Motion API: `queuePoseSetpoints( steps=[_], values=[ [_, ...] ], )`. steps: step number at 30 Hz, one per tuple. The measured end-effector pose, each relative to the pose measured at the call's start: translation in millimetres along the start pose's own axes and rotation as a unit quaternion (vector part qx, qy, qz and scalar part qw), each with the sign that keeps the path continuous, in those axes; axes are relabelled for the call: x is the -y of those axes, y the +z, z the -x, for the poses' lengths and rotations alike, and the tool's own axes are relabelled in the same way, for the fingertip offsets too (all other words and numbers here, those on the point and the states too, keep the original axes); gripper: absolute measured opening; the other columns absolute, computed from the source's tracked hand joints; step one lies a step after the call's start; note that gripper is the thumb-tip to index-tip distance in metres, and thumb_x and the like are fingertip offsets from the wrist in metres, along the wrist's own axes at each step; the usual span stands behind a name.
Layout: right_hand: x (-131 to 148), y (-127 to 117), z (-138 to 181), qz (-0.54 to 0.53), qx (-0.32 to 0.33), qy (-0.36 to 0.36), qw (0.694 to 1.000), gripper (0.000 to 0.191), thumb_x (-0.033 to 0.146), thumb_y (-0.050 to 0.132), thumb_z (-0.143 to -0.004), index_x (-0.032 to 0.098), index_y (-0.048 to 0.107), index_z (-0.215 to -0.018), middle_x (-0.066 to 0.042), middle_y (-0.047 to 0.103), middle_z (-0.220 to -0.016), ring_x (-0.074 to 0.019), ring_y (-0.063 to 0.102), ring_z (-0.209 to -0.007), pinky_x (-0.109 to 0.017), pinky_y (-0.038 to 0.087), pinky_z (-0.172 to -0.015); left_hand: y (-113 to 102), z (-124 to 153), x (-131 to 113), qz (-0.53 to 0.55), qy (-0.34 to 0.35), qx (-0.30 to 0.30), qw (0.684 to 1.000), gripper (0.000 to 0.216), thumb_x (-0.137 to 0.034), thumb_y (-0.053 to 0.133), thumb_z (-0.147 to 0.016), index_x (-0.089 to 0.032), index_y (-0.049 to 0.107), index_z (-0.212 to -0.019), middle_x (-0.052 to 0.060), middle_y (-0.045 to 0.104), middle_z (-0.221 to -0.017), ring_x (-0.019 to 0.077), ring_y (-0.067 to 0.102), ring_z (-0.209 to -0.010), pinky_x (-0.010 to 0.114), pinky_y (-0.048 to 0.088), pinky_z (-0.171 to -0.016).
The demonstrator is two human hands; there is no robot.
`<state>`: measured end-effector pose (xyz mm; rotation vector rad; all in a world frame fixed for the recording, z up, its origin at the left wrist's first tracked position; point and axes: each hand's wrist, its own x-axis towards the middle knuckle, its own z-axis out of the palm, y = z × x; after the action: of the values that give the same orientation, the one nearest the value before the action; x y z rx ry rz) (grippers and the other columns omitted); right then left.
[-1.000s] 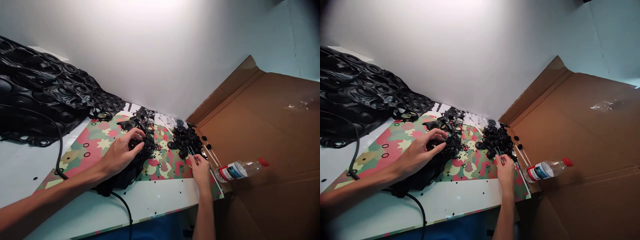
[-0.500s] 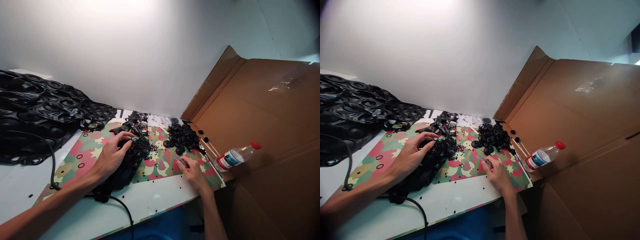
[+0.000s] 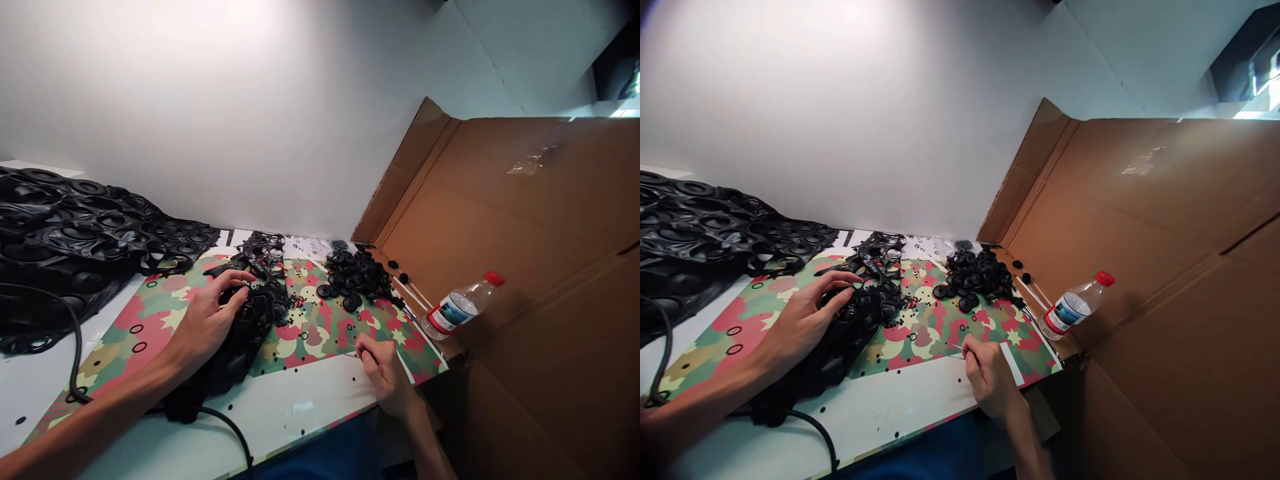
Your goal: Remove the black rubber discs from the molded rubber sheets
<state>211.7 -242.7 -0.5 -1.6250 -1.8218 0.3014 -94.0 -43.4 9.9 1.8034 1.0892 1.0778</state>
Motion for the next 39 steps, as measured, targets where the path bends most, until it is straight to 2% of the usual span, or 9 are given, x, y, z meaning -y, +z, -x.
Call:
queuePoseSetpoints(
  steps=[8,12,17,20,25,31,34,36,39],
  values=[
    [7.7,15.3,-2.0,0.035,-0.03,-0.022,0.999,0.017,0.02,0.041,-0.1,0.025,0.044,-0.084,0.006,0.039,-0.066,-0.0136,0.043,-0.055,-0.028,0.028,-0.059,-1.0,1.0,0.0,-0.015,0.023,-0.007,1.0,0.041,-0.058,0.06,-0.097,-0.025,0.072,-0.119,0.007,0.077,-0.114,0.0271,0.069,-0.095,0.035,0.049,-0.076],
    [3.6,14.3,-6.4,0.012,-0.018,-0.01,1.0,0.019,0.02,0.042,-0.1,0.025,0.04,-0.082,0.007,0.032,-0.063,-0.0133,0.036,-0.052,-0.029,0.026,-0.057,0.3,3.9,-5.8,-0.013,0.014,0.002,1.0,0.043,-0.057,0.063,-0.096,-0.025,0.073,-0.122,0.006,0.079,-0.116,0.0265,0.071,-0.093,0.033,0.049,-0.069],
    [0.8,16.3,-7.4,0.029,-0.015,-0.03,0.999,0.02,0.018,0.045,-0.097,0.025,0.04,-0.079,0.006,0.036,-0.065,-0.0135,0.038,-0.055,-0.03,0.026,-0.059,-1.1,6.6,-15.1,0.02,0.028,0.005,0.999,0.043,-0.054,0.069,-0.094,-0.026,0.073,-0.126,0.009,0.078,-0.127,0.0321,0.071,-0.12,0.03,0.056,-0.07],
    [-0.1,18.0,-5.6,0.042,-0.019,-0.038,0.998,0.02,0.018,0.045,-0.098,0.025,0.043,-0.079,0.005,0.038,-0.064,-0.0138,0.04,-0.055,-0.03,0.026,-0.059,-9.3,4.1,-21.7,0.034,0.026,0.005,0.999,0.047,-0.055,0.071,-0.094,-0.026,0.072,-0.131,0.01,0.077,-0.128,0.0317,0.073,-0.115,0.029,0.057,-0.064],
    [-1.1,18.8,-5.0,0.056,-0.036,-0.064,0.996,0.023,0.018,0.043,-0.103,0.025,0.044,-0.081,0.006,0.036,-0.064,-0.0135,0.039,-0.053,-0.03,0.025,-0.058,-30.5,-9.4,-36.6,0.078,0.071,-0.067,0.992,0.04,-0.041,0.078,-0.093,-0.023,0.074,-0.129,0.008,0.078,-0.123,0.0274,0.071,-0.121,0.032,0.059,-0.086],
    [2.2,17.4,-7.9,0.062,-0.045,-0.065,0.995,0.026,0.023,0.046,-0.108,0.024,0.045,-0.081,0.006,0.041,-0.065,-0.0132,0.043,-0.054,-0.029,0.027,-0.058,-46.1,-22.0,-83.2,0.131,0.081,-0.082,0.985,0.043,-0.029,0.082,-0.088,-0.02,0.076,-0.129,0.007,0.079,-0.109,0.0186,0.073,-0.098,0.025,0.058,-0.077],
    [2.6,16.4,-8.9,0.053,-0.041,-0.046,0.997,0.031,0.033,0.049,-0.113,0.024,0.049,-0.084,0.005,0.048,-0.067,-0.0135,0.046,-0.057,-0.028,0.031,-0.06,-53.2,-26.3,-117.1,0.098,0.139,-0.114,0.979,0.044,-0.023,0.08,-0.089,-0.02,0.076,-0.133,0.005,0.08,-0.106,0.0169,0.074,-0.089,0.029,0.064,-0.08],
    [1.8,16.5,-8.9,0.05,-0.043,-0.04,0.997,0.033,0.04,0.051,-0.114,0.024,0.052,-0.086,0.004,0.052,-0.069,-0.0138,0.048,-0.059,-0.027,0.032,-0.062,-58.4,-31.4,-136.9,0.07,0.196,-0.134,0.969,0.046,-0.019,0.078,-0.09,-0.019,0.076,-0.136,0.005,0.08,-0.112,0.019,0.077,-0.096,0.038,0.067,-0.092],
    [0.2,17.6,-8.4,0.056,-0.048,-0.04,0.996,0.034,0.043,0.051,-0.115,0.024,0.054,-0.087,0.004,0.054,-0.07,-0.0143,0.048,-0.06,-0.028,0.033,-0.062,-64.6,-44.6,-155.5,0.022,0.293,-0.133,0.947,0.05,-0.016,0.075,-0.09,-0.018,0.075,-0.14,0.002,0.08,-0.129,0.0252,0.075,-0.124,0.048,0.064,-0.11]
  ],
)
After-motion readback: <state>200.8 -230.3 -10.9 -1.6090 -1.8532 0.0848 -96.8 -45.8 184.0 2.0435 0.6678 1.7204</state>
